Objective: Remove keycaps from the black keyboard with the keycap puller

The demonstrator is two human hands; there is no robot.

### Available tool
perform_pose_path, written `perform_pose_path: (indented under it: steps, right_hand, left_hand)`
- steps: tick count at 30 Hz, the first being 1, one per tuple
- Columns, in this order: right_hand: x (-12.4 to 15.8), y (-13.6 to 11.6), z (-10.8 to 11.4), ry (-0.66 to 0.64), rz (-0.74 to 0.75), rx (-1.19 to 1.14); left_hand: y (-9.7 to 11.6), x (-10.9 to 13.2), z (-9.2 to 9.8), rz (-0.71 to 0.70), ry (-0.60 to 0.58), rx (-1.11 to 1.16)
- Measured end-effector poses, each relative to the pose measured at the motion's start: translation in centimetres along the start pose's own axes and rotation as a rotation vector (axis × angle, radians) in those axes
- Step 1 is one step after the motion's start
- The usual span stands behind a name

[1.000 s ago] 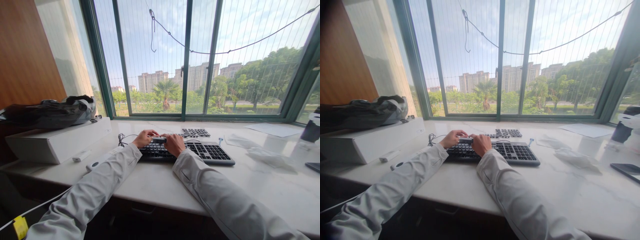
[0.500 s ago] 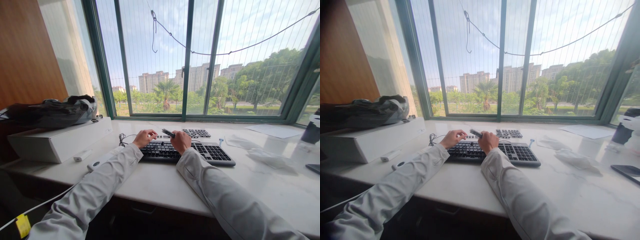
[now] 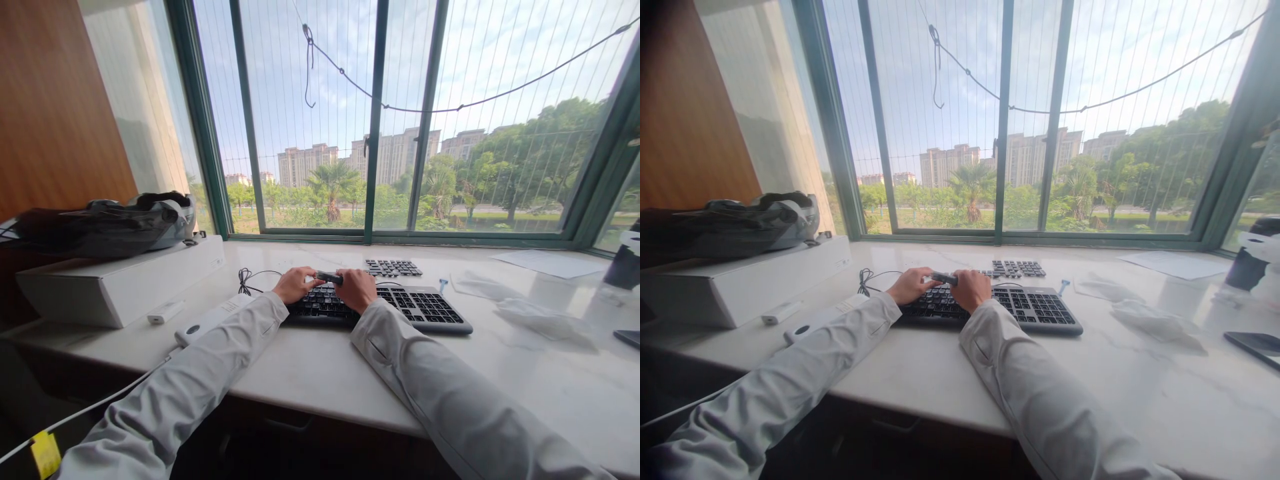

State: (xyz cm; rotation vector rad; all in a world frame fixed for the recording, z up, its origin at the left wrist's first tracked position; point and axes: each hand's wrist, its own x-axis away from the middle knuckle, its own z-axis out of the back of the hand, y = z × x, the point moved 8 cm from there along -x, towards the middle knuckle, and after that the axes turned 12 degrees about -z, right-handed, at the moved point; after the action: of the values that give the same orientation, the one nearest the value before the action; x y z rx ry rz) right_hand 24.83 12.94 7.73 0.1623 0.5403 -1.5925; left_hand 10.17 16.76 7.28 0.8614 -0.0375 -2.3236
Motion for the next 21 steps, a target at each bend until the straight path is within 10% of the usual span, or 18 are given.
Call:
perform_pose_path:
  steps: [21]
  right_hand:
    - [0.7,-1.0,0.9,0.029,0.090,0.018]
  left_hand:
    - [-0.3,-0.3,-0.4,0.100,0.005,0.470]
